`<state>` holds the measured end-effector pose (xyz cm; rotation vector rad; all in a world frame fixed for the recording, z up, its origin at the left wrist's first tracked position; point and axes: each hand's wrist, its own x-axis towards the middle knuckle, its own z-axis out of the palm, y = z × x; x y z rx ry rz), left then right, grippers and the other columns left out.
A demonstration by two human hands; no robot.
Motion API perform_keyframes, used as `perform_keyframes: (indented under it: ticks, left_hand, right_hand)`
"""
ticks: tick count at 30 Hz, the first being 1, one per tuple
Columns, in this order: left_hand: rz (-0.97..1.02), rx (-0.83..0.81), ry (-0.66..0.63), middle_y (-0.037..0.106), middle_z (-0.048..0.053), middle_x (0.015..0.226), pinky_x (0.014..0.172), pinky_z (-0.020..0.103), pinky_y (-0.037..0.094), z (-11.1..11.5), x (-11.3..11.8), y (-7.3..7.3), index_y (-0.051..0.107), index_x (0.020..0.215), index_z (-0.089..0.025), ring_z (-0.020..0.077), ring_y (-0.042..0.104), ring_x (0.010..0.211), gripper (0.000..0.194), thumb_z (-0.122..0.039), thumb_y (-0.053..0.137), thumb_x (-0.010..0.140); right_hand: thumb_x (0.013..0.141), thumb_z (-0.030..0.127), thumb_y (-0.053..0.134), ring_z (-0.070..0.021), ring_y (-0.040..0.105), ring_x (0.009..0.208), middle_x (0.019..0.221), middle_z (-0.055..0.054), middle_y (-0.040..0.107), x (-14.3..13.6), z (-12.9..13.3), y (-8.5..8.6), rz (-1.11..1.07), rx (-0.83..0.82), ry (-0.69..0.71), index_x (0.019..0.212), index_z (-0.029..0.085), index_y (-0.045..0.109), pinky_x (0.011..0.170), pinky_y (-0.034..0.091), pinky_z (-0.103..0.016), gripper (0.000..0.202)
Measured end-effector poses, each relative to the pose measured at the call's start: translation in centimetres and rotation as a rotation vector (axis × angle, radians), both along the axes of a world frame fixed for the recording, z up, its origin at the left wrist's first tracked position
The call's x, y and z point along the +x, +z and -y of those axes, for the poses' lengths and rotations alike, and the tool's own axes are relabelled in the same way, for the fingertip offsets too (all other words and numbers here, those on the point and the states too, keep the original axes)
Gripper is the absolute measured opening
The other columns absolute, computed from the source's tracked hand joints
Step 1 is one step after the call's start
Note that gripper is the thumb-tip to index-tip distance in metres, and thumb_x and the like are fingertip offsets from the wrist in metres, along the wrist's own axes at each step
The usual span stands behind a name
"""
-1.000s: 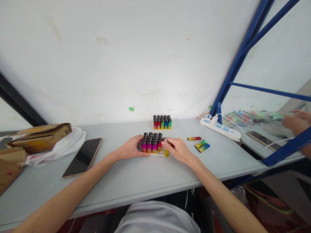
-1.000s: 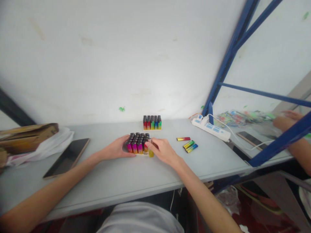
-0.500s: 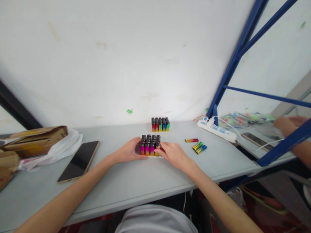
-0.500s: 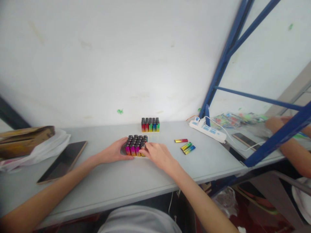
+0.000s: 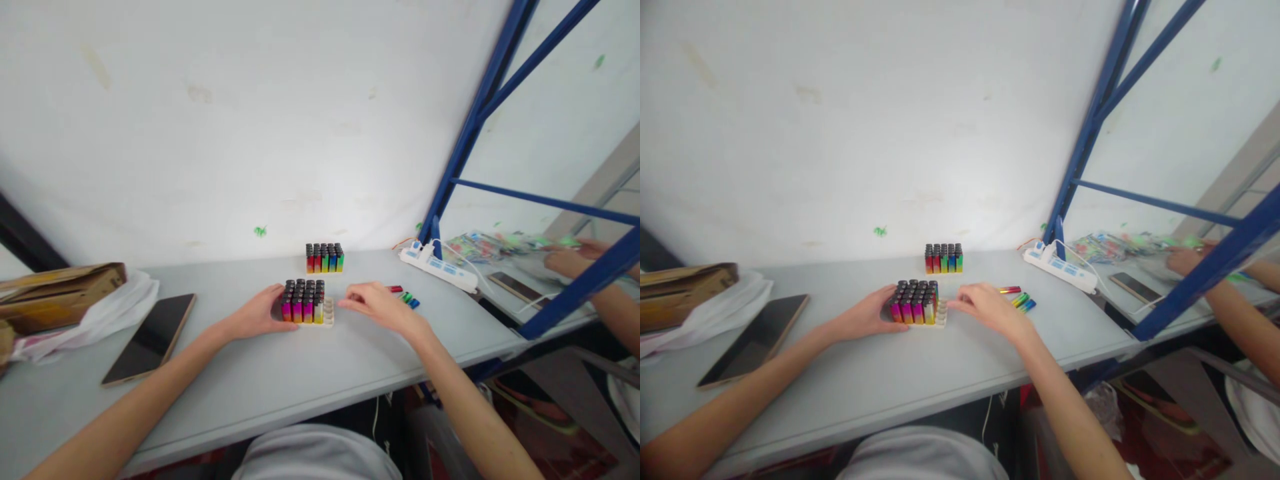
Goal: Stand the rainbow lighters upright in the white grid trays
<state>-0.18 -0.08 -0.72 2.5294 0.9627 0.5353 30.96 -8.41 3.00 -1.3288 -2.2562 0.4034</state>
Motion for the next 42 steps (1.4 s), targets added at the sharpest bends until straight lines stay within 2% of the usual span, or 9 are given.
perform_keyframes:
  ticks: [6,12,20,26,30,33,36,39,42]
  left_hand:
    - [0.011,-0.013,-0.013,0.064,0.011,0.121,0.099,0.044,0.048,0.0,-0.1,0.1,0.060,0.122,-0.019,0.0328,0.061,0.111,0.070,-0.064,0.077,0.071]
    - [0.030,-0.016,-0.023,0.064,0.010,0.122,0.099,0.045,0.048,-0.1,-0.2,0.1,0.061,0.123,-0.020,0.0338,0.060,0.112,0.070,-0.064,0.078,0.071]
    - [0.006,-0.028,-0.033,0.063,0.011,0.124,0.099,0.045,0.048,0.1,0.0,0.4,0.059,0.124,-0.019,0.0329,0.060,0.112,0.069,-0.060,0.078,0.072]
    - [0.020,-0.033,-0.033,0.064,0.010,0.122,0.100,0.045,0.047,0.1,0.0,0.5,0.061,0.122,-0.020,0.0335,0.060,0.112,0.068,-0.061,0.078,0.071]
    - [0.009,-0.021,-0.020,0.065,0.011,0.119,0.098,0.045,0.048,0.1,0.0,0.5,0.061,0.121,-0.020,0.0331,0.060,0.109,0.069,-0.065,0.077,0.070]
    - [0.005,-0.010,-0.008,0.065,0.011,0.116,0.095,0.044,0.049,0.1,0.0,0.5,0.061,0.119,-0.019,0.0326,0.062,0.106,0.071,-0.067,0.077,0.069]
    - [0.007,-0.002,-0.006,0.066,0.010,0.113,0.093,0.043,0.049,0.2,0.1,0.6,0.062,0.115,-0.019,0.0319,0.062,0.103,0.069,-0.067,0.077,0.068]
    - [0.002,0.008,-0.003,0.066,0.010,0.112,0.093,0.043,0.048,0.2,0.0,0.6,0.062,0.115,-0.019,0.0320,0.062,0.103,0.068,-0.066,0.076,0.068]
    - [-0.002,0.014,0.008,0.066,0.011,0.113,0.094,0.044,0.048,0.1,-0.2,0.5,0.062,0.117,-0.019,0.0327,0.062,0.105,0.069,-0.066,0.076,0.069]
  right_hand:
    - [0.078,0.043,0.075,-0.0282,0.065,0.094,0.100,-0.011,0.073,11.1,-2.3,-0.4,-0.004,0.056,-0.262,0.092,0.021,0.078,0.092,0.048,-0.042,0.026]
    - [0.070,0.038,0.078,-0.0303,0.066,0.093,0.093,-0.010,0.074,14.2,-3.9,-2.4,0.029,-0.065,-0.230,0.080,0.022,0.078,0.092,0.049,-0.046,0.018]
    - [0.080,0.050,0.073,-0.0238,0.067,0.085,0.096,-0.011,0.074,11.6,-4.2,-1.6,-0.349,-0.138,-0.181,0.100,0.016,0.069,0.081,0.052,-0.038,0.040]
    - [0.074,0.051,0.078,-0.0185,0.064,0.084,0.092,-0.007,0.071,6.8,-5.5,-0.5,-0.819,-0.175,-0.141,0.102,0.016,0.070,0.079,0.051,-0.033,0.046]
    - [0.080,0.057,0.072,-0.0202,0.064,0.096,0.105,-0.008,0.069,2.8,-5.8,0.7,-1.013,-0.246,-0.071,0.105,0.020,0.068,0.084,0.053,-0.035,0.044]
    - [0.085,0.059,0.066,-0.0179,0.065,0.085,0.092,-0.003,0.067,0.1,-5.7,1.0,-1.063,-0.326,0.037,0.106,0.024,0.060,0.082,0.055,-0.036,0.041]
    - [0.088,0.062,0.061,-0.0102,0.049,0.056,0.066,0.007,0.049,-2.1,-5.8,0.1,-1.075,-0.351,0.094,0.105,0.025,0.055,0.070,0.053,-0.030,0.041]
    - [0.087,0.067,0.058,-0.0079,0.029,0.046,0.061,0.011,0.032,-3.3,-6.0,-1.5,-1.017,-0.321,0.019,0.098,0.024,0.052,0.050,0.038,-0.021,0.045]
    - [0.089,0.071,0.049,-0.0088,0.026,0.045,0.058,0.010,0.031,-3.8,-5.8,-2.9,-0.850,-0.222,-0.104,0.091,0.023,0.052,0.044,0.026,-0.021,0.048]
